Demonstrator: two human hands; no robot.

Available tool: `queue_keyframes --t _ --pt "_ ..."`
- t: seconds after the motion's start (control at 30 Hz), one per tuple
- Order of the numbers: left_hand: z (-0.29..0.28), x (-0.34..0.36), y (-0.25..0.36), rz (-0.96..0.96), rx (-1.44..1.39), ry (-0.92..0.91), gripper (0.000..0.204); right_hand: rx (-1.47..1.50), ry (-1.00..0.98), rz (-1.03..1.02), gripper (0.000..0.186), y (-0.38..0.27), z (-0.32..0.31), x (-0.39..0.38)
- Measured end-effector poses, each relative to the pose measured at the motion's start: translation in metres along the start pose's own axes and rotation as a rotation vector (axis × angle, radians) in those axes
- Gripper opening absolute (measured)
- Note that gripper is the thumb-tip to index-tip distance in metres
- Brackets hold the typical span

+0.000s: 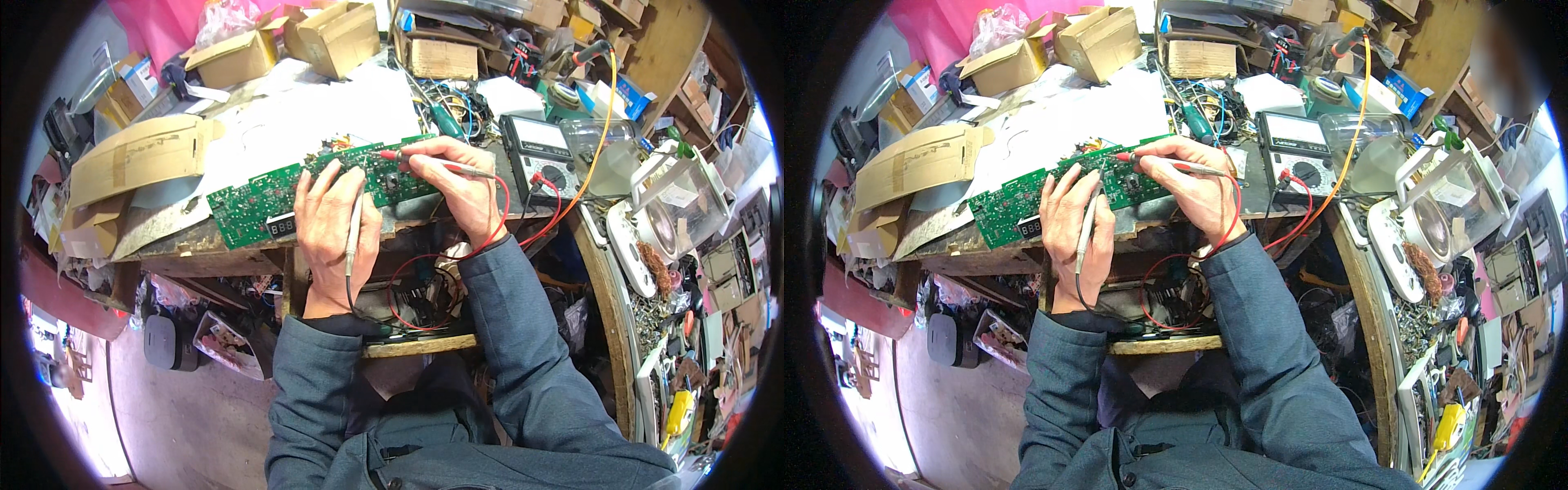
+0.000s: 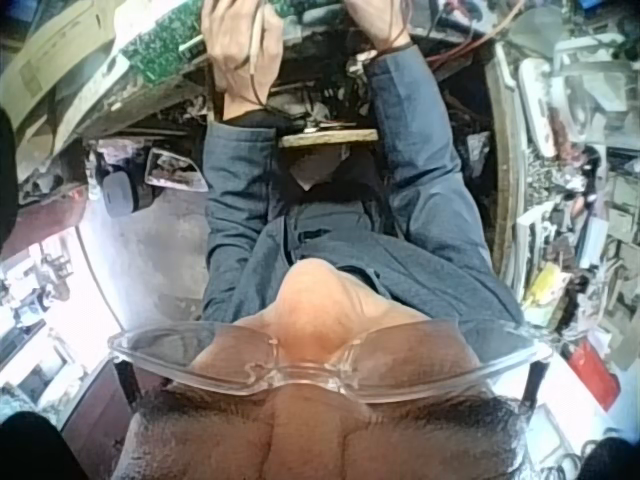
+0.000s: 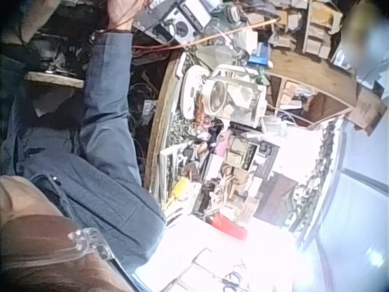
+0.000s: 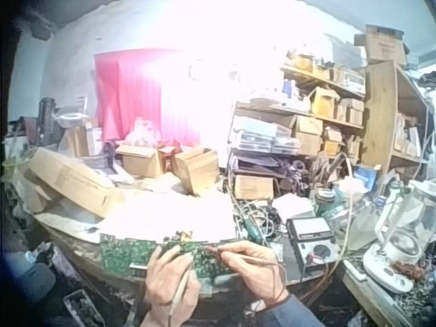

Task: The person holds a green circuit board and uses a multimeter with red and black probes to test various points on the board. The person rotates the board to access different areas and continues probing throughout the clip.

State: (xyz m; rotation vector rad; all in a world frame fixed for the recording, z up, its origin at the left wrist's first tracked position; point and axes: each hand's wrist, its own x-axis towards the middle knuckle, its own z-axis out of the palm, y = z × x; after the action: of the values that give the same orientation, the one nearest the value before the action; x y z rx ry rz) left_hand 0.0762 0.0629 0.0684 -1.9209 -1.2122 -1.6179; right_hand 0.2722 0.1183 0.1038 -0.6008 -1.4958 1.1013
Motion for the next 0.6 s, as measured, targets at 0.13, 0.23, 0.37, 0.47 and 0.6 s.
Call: queue_keyframes --t 0.13,0.23,0.37,0.47,0.6 --pt "0.0000 0.0000 0.0007 -0.007 -0.014 0.012 0.029 0.019 0.006 0.017 0.019 -0.0036 0.0013 -0.0012" --pt "-0.0002 0.0000 0.0000 -0.015 -0.026 0.035 0.029 0.004 -0.002 0.016 0.019 -0.0016 -0.0006 -0.0005" --pt "-0.0002 -0.0001 -0.0004 -0.023 -0.022 0.052 0.030 -0.029 -0.020 0.011 0.019 -0.0048 0.0008 -0.0014" --pt "0.0009 -0.0014 -0.0020 -0.030 -0.020 0.048 0.030 -0.023 -0.028 0.015 0.019 -0.0045 0.0014 -0.0015" --pt "0.0024 -0.0016 -0.0026 -0.029 -0.015 0.055 0.030 -0.013 -0.039 0.019 0.019 -0.0052 0.0015 -0.0012"
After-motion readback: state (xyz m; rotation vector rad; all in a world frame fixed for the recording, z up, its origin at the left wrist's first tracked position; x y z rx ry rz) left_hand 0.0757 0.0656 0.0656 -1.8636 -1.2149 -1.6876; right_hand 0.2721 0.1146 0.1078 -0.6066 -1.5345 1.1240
